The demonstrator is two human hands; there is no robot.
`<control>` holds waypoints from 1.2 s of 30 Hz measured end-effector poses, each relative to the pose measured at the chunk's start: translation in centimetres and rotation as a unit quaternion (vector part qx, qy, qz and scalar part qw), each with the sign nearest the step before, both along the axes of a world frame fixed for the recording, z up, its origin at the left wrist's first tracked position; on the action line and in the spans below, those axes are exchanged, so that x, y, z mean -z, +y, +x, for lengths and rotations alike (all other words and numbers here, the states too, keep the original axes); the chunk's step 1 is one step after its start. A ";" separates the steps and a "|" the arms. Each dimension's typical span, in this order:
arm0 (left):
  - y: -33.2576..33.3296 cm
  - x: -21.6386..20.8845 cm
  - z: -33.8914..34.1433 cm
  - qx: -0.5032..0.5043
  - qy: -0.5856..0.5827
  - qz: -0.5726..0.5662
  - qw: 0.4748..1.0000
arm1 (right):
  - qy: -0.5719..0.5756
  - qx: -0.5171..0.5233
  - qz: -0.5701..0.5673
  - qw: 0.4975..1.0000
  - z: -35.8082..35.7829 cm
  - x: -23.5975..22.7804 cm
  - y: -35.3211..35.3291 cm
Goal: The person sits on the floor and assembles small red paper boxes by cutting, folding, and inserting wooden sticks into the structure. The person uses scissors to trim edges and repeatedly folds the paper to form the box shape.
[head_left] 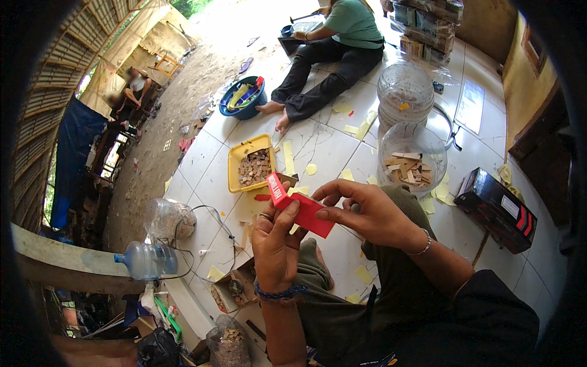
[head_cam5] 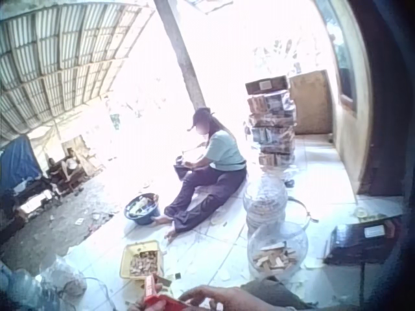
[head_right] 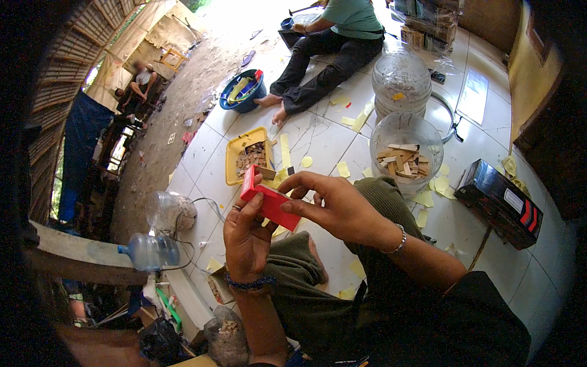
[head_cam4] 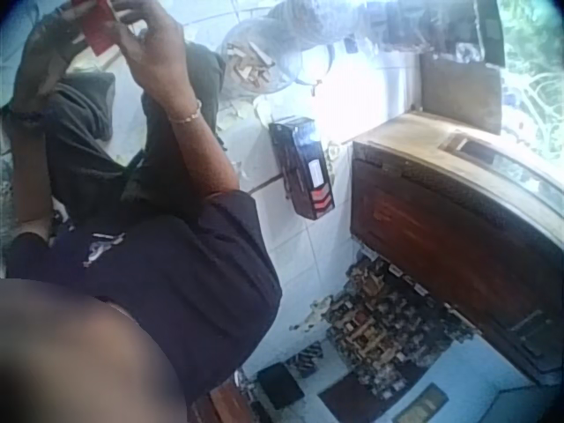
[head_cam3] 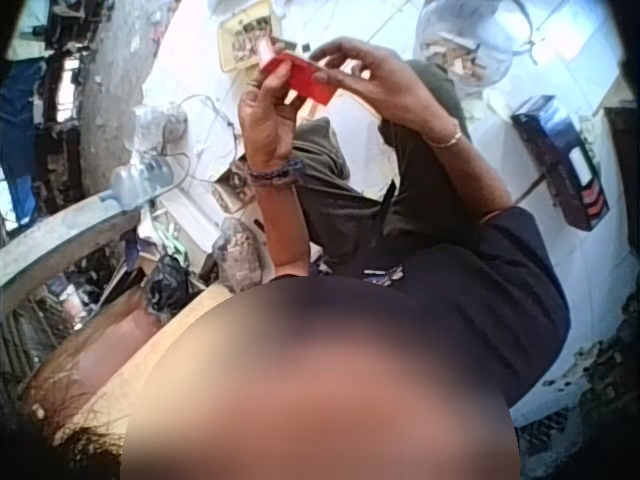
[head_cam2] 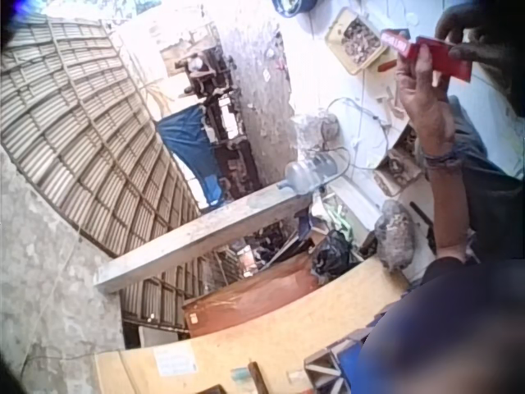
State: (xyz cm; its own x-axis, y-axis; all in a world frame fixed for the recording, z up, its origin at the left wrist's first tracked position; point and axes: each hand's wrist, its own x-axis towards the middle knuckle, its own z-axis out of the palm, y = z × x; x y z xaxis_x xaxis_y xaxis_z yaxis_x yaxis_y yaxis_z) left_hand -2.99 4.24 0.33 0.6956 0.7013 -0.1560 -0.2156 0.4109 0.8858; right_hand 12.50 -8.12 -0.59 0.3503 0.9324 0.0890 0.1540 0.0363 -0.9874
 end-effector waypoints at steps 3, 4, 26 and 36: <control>0.1 0.0 -0.1 0.002 -0.001 -0.004 1.000 | -0.013 0.003 0.008 1.000 0.0 -0.1 -0.1; 0.1 0.0 -0.1 0.008 0.002 0.001 1.000 | -0.010 0.002 0.009 1.000 0.0 -0.2 -0.1; 0.5 0.2 -0.3 0.018 0.004 -0.027 0.999 | -0.071 0.017 0.057 0.996 0.1 -0.2 -0.3; 0.6 0.2 -0.3 0.016 0.011 -0.028 0.999 | -0.046 0.015 0.010 0.999 0.2 -0.7 -0.6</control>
State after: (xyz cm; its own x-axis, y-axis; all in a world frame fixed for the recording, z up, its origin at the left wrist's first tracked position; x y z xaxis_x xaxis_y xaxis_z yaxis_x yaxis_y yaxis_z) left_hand -3.30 4.79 0.11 0.7134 0.6687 -0.2095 -0.1825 0.4659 0.8658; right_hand 12.66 -8.70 0.15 0.3678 0.9192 0.1411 0.2448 0.0507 -0.9682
